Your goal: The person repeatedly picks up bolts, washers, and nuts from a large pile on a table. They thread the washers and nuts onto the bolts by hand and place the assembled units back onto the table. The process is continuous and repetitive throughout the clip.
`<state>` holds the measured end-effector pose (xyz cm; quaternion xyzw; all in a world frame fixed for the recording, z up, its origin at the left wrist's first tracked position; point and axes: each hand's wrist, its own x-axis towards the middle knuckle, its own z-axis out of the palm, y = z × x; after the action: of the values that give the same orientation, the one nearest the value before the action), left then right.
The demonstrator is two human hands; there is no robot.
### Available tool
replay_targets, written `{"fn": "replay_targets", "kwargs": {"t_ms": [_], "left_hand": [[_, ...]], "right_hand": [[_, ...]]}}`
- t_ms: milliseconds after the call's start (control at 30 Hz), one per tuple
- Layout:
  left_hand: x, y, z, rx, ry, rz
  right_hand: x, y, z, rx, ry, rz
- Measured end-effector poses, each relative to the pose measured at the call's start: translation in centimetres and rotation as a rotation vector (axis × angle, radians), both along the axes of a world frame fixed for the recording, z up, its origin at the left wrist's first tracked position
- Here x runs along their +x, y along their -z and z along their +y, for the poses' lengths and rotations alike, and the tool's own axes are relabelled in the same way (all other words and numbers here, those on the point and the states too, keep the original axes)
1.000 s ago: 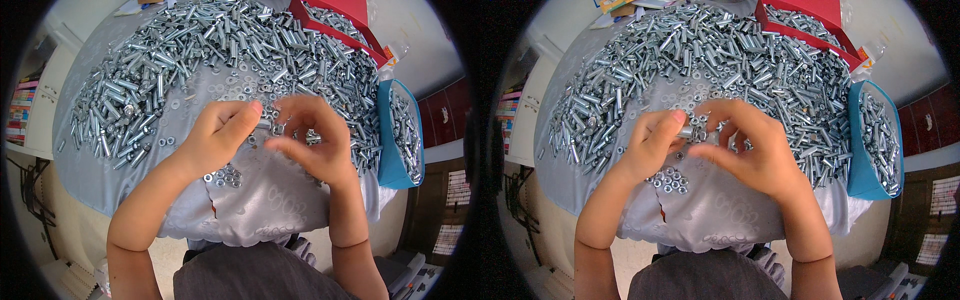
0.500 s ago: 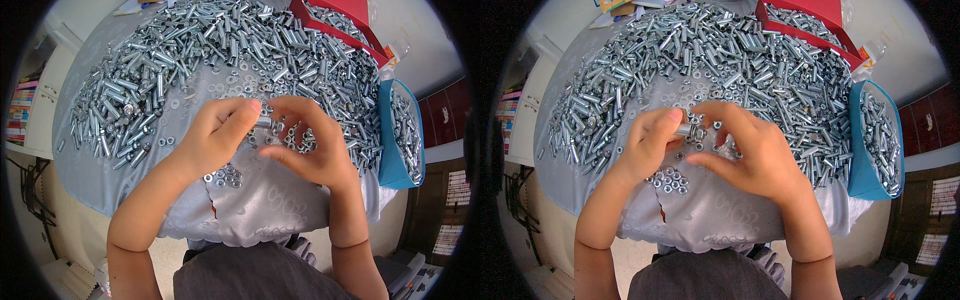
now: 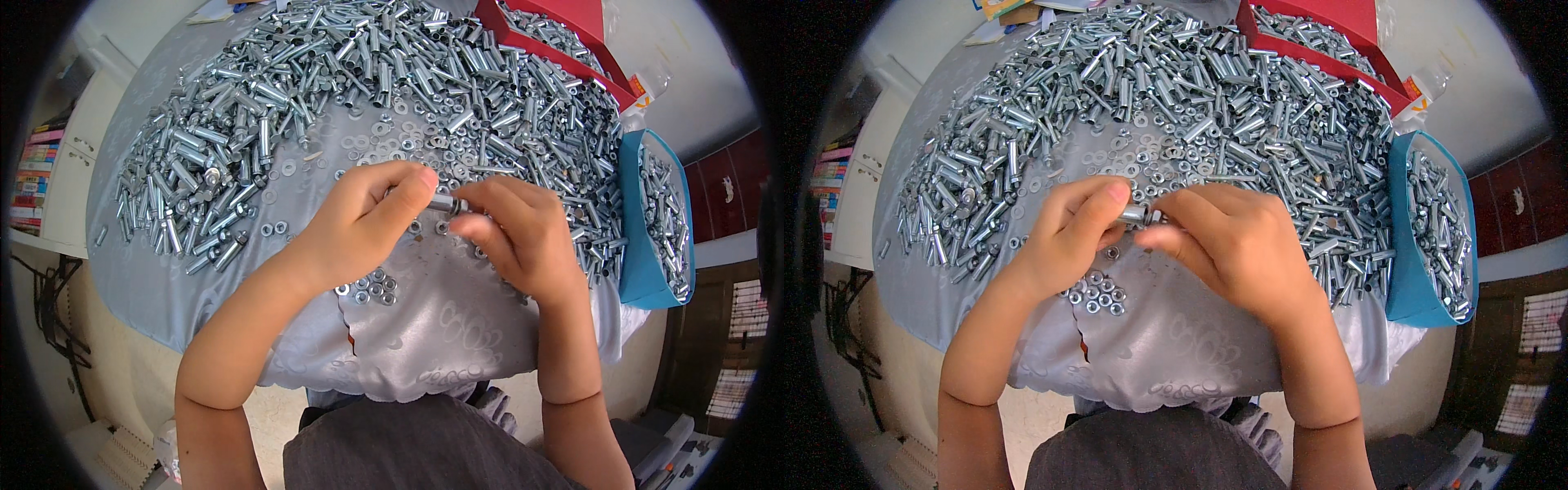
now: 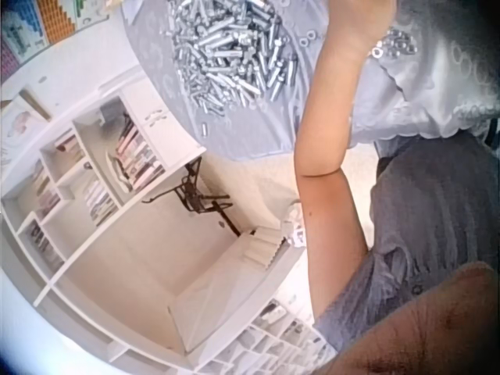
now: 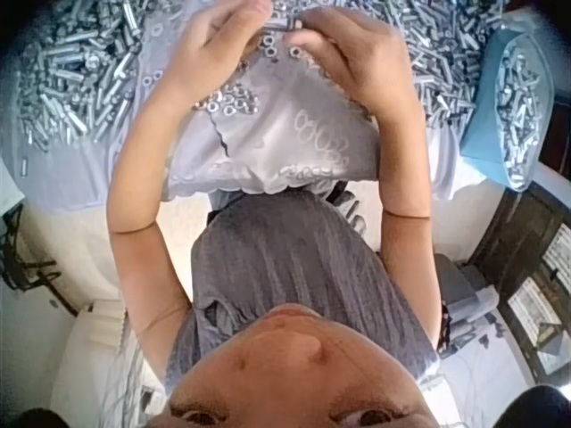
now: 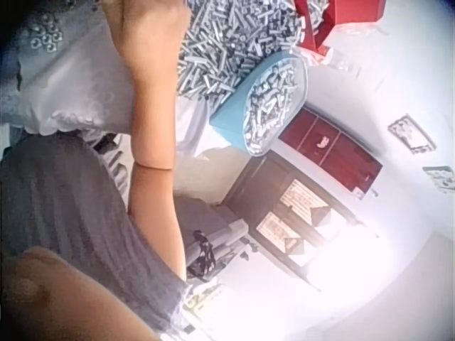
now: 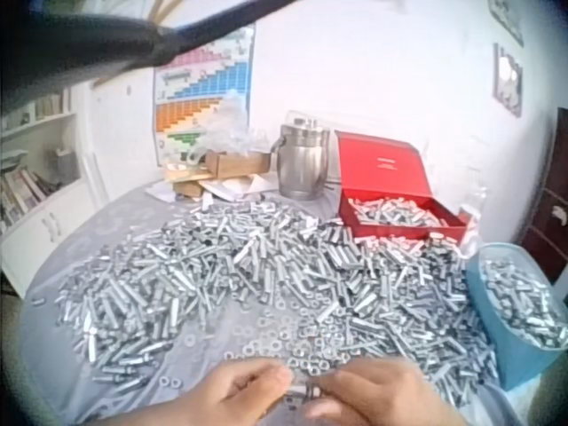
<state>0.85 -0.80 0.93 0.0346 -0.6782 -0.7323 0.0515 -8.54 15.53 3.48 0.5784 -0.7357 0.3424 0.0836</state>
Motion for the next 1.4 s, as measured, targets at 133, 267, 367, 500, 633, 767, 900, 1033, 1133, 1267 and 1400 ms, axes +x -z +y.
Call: {"fn": "replay_targets", "kwargs": {"t_ms": [133, 267, 367, 500, 633, 767, 900, 1033, 1133, 1267, 1400], "left_hand": [[0.0, -0.3, 0.1, -0.007, -0.014, 0.016], [0.1, -0.3, 0.0, -0.033, 0.041, 0.033], [0.0, -0.2, 0.2, -0.014, 0.035, 0.056], [0.0, -0.3, 0.1, -0.034, 0.078, 0.042], [0.2, -0.4, 0.2, -0.027, 0.057, -0.01], [0.0, -0.3, -0.2, -0.096, 0.072, 0.061], [0.2, -1.0, 0.1, -0.135, 0.112, 0.087], [0.4, -0.9, 0.5, -0.084, 0.082, 0.073], [0.3, -0.9, 0.2, -0.067, 0.09, 0.046], [0.1, -0.7, 0.1, -0.129, 0.123, 0.069], [-0.1, -0.2, 0.1, -0.3, 0.121, 0.172]], "right_hand": [[0.0, 0.2, -0.6, -0.074, -0.021, 0.016], [-0.5, -0.4, 0.6, 0.15, -0.055, 0.03], [0.7, -0.3, -0.6, -0.108, 0.051, -0.147], [0.2, -0.1, 0.0, -0.076, 0.01, -0.134], [-0.1, 0.2, -0.5, -0.113, -0.034, -0.075], [0.6, 0.3, -0.7, -0.11, -0.002, -0.145], [0.5, -0.2, 0.2, 0.063, -0.029, -0.712], [1.5, -0.4, -0.2, -0.096, 0.029, -0.691], [1.5, 0.0, -0.6, -0.118, 0.039, -0.581], [1.4, -0.3, -0.2, 0.055, 0.098, -0.83], [1.4, -0.9, -0.3, 0.114, 0.135, -1.005]]}}
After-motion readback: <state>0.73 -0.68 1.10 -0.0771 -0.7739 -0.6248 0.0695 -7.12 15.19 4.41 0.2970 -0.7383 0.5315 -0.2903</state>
